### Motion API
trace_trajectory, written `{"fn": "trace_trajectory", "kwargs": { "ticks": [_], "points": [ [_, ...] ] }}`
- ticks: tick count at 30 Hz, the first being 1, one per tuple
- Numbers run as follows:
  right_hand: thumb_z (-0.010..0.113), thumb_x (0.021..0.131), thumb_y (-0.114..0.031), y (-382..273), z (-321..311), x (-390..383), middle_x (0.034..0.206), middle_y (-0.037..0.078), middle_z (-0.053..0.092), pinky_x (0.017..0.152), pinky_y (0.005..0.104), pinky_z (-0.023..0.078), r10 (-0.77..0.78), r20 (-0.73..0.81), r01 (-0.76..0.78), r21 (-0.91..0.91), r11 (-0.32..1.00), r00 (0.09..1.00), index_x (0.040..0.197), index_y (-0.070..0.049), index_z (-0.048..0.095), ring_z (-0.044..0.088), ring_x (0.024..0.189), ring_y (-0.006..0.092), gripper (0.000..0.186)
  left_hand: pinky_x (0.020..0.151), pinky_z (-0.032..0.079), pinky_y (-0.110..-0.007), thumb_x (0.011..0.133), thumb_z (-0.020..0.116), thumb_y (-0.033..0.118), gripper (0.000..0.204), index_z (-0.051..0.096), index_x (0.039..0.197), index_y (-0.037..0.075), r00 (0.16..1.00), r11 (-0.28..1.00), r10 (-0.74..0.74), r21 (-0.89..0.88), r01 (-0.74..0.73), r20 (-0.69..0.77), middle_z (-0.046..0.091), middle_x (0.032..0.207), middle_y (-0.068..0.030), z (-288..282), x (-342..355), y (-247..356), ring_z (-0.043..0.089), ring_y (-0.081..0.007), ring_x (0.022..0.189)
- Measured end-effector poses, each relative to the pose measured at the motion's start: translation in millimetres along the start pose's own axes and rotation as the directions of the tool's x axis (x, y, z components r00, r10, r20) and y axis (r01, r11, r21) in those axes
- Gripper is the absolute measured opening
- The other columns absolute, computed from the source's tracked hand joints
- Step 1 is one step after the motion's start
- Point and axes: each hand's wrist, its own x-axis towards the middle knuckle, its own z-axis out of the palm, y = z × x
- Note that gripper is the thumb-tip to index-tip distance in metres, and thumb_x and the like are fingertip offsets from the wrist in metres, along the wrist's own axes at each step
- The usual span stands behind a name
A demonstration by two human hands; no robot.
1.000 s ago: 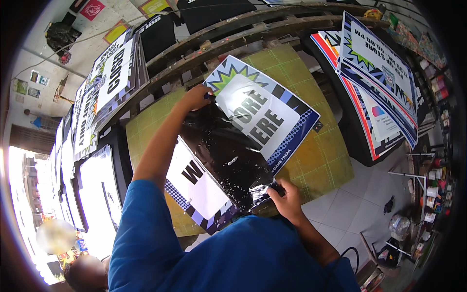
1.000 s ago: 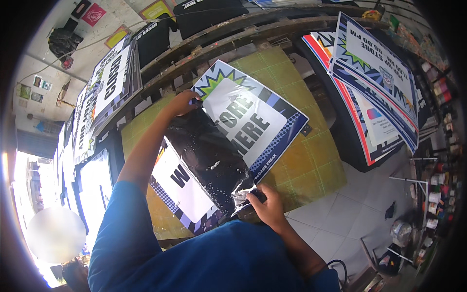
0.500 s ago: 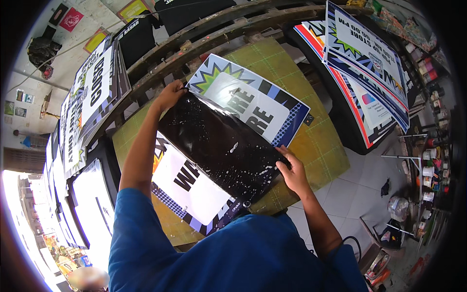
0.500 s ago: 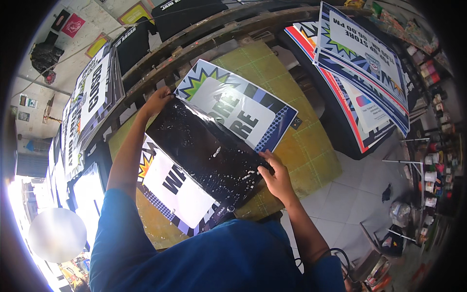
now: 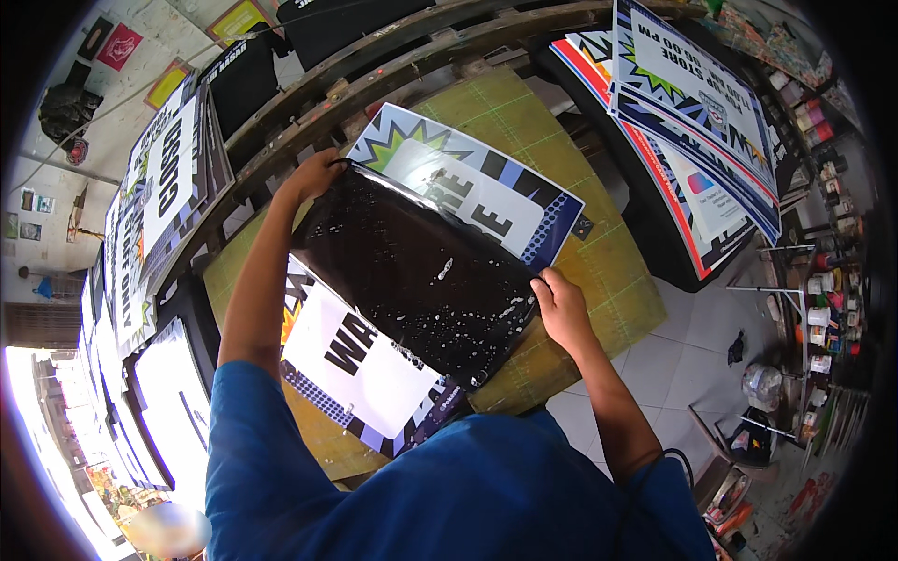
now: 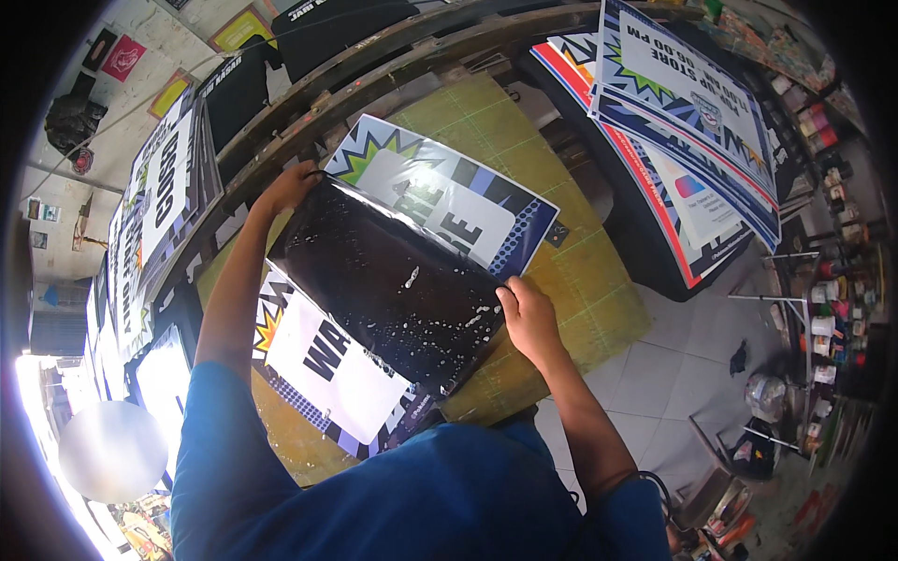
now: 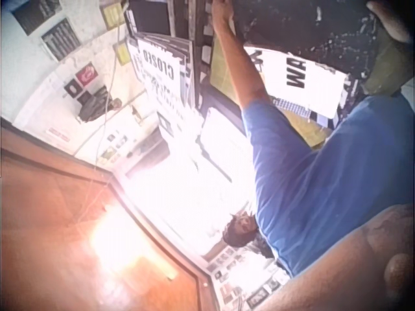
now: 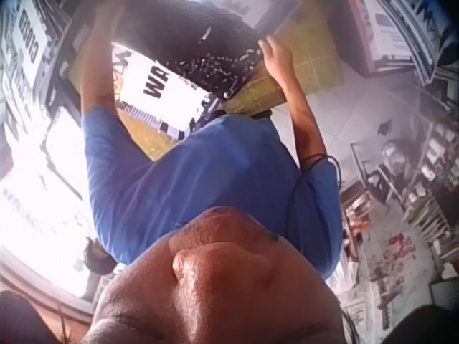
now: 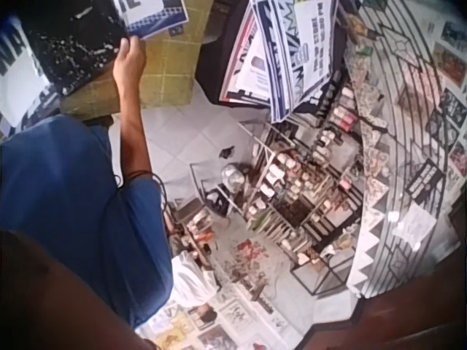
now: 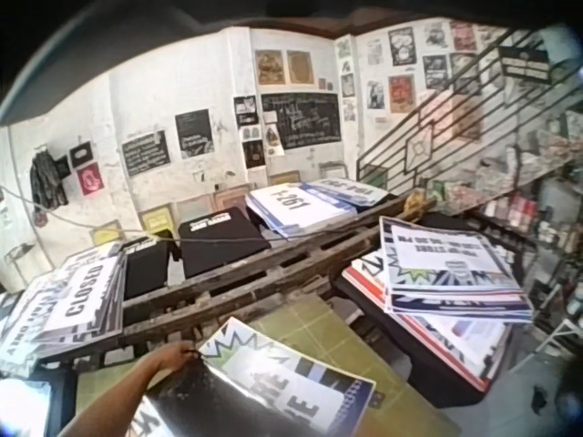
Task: The person applies a large printed sign to a flat surface using a spray bottle and a squeegee. They smooth the surface, peel off a protective backing layer, and continue to press the sign down to ensure adhesion.
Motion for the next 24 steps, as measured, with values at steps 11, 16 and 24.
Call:
{"fn": "trace_trajectory", "kwargs": {
  "ticks": [11,16,24],
  "points": [
    [0.058,0.096,-0.022,18,-5,23,0.074,0.020,0.056,0.061,0.0408,0.042,0.031,-0.028,-0.025,0.170,0.985,0.999,0.088,0.000,0.055,0.053,0.065,0.0370,0.024,0.066,0.047,-0.035,0.098,0.055,0.032,0.033,0.060,0.106,0.001,0.996,0.994,-0.092,0.051,0.092,-0.006,0.058,0.092,-0.0116,-4,18,-4,0.058,-0.0207,0.074],
    [0.065,0.090,-0.025,26,-6,9,0.103,0.013,0.067,0.082,0.0371,0.047,0.007,0.042,-0.024,0.426,0.905,0.999,0.118,0.001,0.062,0.061,0.091,0.0296,0.038,0.079,0.045,-0.039,0.096,0.057,0.033,0.035,0.060,0.098,-0.002,0.990,0.992,-0.102,-0.083,0.093,-0.103,0.063,0.095,-0.0201,4,14,8,0.060,-0.0299,0.089],
    [0.037,0.087,-0.074,56,-44,37,0.157,0.011,0.029,0.117,0.0583,0.010,-0.303,0.376,0.468,-0.510,0.722,0.876,0.148,-0.007,0.038,0.013,0.147,0.0408,0.091,0.076,0.046,-0.037,0.097,0.054,0.031,0.034,0.061,0.104,-0.001,0.982,0.973,-0.191,-0.131,0.188,-0.006,0.063,0.089,-0.0153,-1,10,20,0.059,-0.0237,0.083]
  ]
}}
